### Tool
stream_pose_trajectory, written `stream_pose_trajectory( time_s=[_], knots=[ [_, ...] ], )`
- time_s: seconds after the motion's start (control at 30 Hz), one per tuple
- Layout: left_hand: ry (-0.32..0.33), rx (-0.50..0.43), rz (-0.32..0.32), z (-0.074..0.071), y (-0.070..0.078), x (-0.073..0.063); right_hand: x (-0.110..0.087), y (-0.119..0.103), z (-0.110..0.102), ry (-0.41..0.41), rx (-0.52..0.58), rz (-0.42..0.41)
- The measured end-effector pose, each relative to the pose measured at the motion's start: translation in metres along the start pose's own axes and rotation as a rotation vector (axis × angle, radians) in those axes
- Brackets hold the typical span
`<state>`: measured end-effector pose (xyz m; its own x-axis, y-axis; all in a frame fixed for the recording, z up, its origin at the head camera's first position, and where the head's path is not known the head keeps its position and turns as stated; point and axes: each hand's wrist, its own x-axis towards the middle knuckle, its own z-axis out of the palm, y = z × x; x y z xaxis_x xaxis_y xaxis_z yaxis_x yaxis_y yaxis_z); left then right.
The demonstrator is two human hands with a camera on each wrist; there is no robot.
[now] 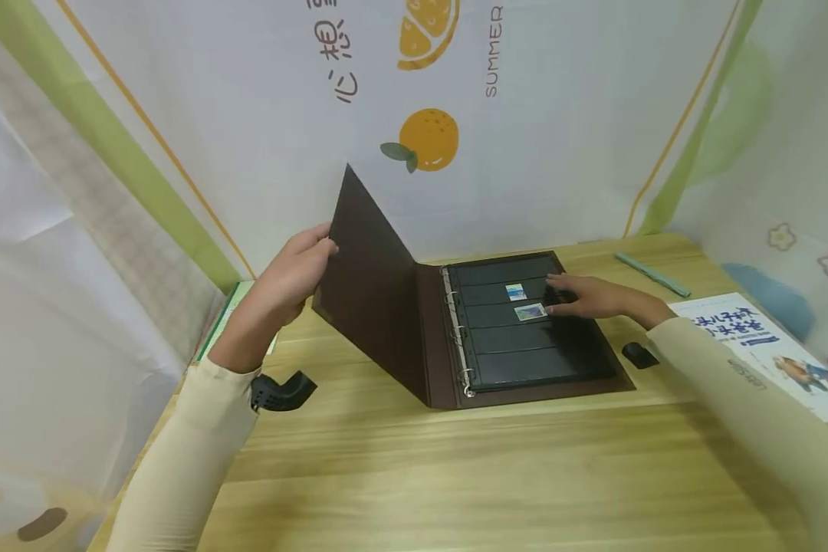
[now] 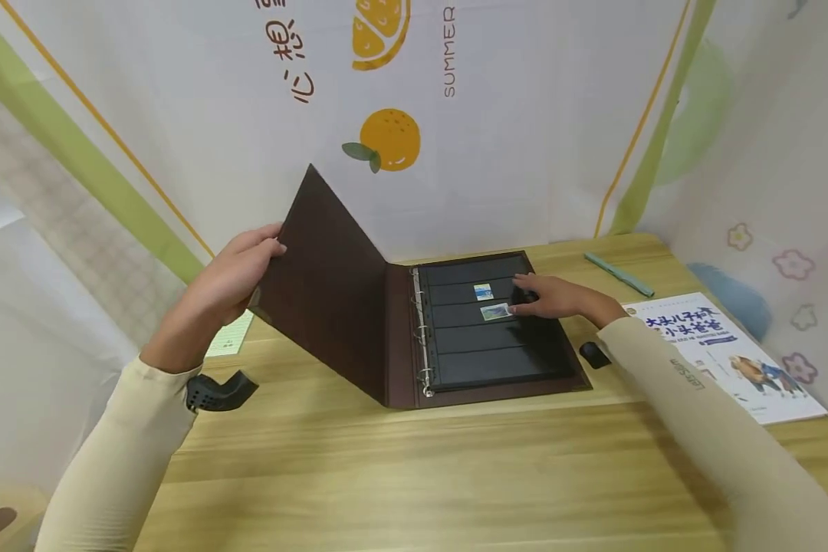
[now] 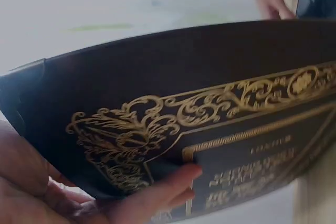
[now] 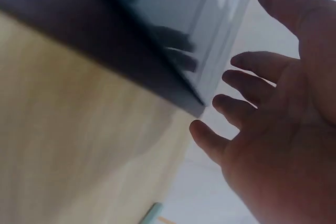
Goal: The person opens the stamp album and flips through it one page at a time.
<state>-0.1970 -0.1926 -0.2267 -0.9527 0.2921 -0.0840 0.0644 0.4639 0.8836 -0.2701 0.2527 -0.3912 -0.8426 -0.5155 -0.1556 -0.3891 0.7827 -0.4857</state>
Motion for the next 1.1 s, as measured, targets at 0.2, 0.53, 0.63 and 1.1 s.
stream_pose_trajectory(
  time_s=[0.2, 0.53, 0.63, 1.1],
  knots=[
    [0.041, 0.112, -0.112, -0.033, -0.041, -0.015, -0.006, 0.007, 0.010, -0.046, 0.029, 0.046],
    [0.067, 0.613, -0.201, -0.033, -0.138, -0.034, -0.005, 0.011, 0.011, -0.072, 0.043, 0.062],
    [0.088, 0.875, -0.159, -0.008, -0.155, -0.031, -0.007, 0.011, 0.009, -0.074, 0.044, 0.062],
    [-0.128, 0.797, -0.223, 0.091, -0.146, 0.005, -0.006, 0.009, 0.016, -0.051, 0.074, 0.068]
  ],
)
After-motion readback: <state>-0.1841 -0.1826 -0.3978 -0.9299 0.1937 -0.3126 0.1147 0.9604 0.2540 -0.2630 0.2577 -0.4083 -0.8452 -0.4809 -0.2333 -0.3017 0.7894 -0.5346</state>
